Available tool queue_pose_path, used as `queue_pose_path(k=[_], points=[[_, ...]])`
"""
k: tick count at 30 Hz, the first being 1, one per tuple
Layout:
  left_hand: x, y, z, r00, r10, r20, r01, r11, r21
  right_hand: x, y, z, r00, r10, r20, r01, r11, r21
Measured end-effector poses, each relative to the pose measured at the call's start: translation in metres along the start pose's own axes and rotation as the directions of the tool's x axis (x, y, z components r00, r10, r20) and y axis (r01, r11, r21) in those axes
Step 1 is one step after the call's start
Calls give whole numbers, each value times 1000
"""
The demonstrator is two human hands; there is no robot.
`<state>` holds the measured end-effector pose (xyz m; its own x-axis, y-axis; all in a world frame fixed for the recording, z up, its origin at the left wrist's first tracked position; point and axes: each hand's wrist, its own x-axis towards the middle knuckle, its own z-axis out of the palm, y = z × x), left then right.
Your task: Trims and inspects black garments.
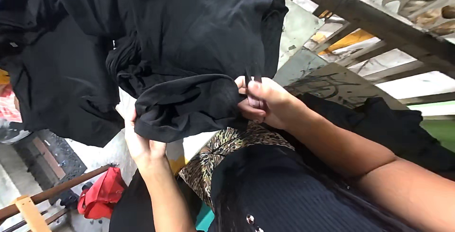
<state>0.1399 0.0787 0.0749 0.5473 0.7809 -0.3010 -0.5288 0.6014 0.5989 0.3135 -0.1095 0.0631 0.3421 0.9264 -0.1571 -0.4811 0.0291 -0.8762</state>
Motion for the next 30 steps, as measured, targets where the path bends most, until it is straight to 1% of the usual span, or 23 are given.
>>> queue_pose_path(k=[2, 4, 6, 8, 11, 13, 17, 23, 24, 25, 26, 27, 28, 29, 30], points=[[2, -2, -2, 1000, -6, 19, 6, 999, -32, -7, 1, 4, 999, 14, 51, -13, 1000, -23], [3, -3, -5, 1000, -11, 14, 12, 999, -42, -11, 3, 8, 996, 36, 84, -40, 998, 48], [3, 0, -5, 999, -19, -50, 18, 999, -30, -10, 4, 7, 993, 74, 94, -87, 986, 141], [3, 4, -4, 990, 6, -140, -5, 1000, 11, -7, -1, 5, 992, 129, 18, -130, 975, 181], [-2, 5, -4, 985, 42, -168, -42, 999, 4, -2, -3, 3, 987, 156, -48, -139, 959, 249], [-2, 2, -8, 987, 54, -149, -58, 998, -26, 0, 0, 3, 993, 117, -29, -105, 955, 278], [-3, 0, -12, 991, 65, -120, -73, 995, -61, -1, 4, 5, 999, 37, -32, -28, 968, 250], [-5, -2, -13, 995, 70, -75, -76, 994, -73, -2, 10, -7, 991, -67, 119, 32, 962, 270], [-7, -2, -16, 996, 85, -42, -87, 995, -58, -2, 11, -11, 981, -96, 169, 50, 964, 261], [-9, -2, -21, 992, 123, 22, -122, 992, -14, -3, 11, -16, 969, -131, 211, 80, 969, 233], [-10, -2, -29, 975, 184, 121, -193, 979, 68, -4, 9, -19, 957, -174, 231, 135, 975, 176], [-10, 0, -38, 941, 265, 210, -313, 918, 243, -5, 6, -22, 948, -235, 214, 224, 972, 75], [-10, 3, -46, 887, 360, 289, -459, 757, 465, -8, 3, -23, 927, -328, 182, 348, 933, -92], [-11, 7, -52, 811, 455, 368, -577, 518, 631, -10, 0, -21, 878, -458, 140, 477, 814, -333], [-13, 9, -55, 731, 522, 439, -633, 281, 721, -13, -2, -20, 797, -580, 170, 545, 569, -615]])
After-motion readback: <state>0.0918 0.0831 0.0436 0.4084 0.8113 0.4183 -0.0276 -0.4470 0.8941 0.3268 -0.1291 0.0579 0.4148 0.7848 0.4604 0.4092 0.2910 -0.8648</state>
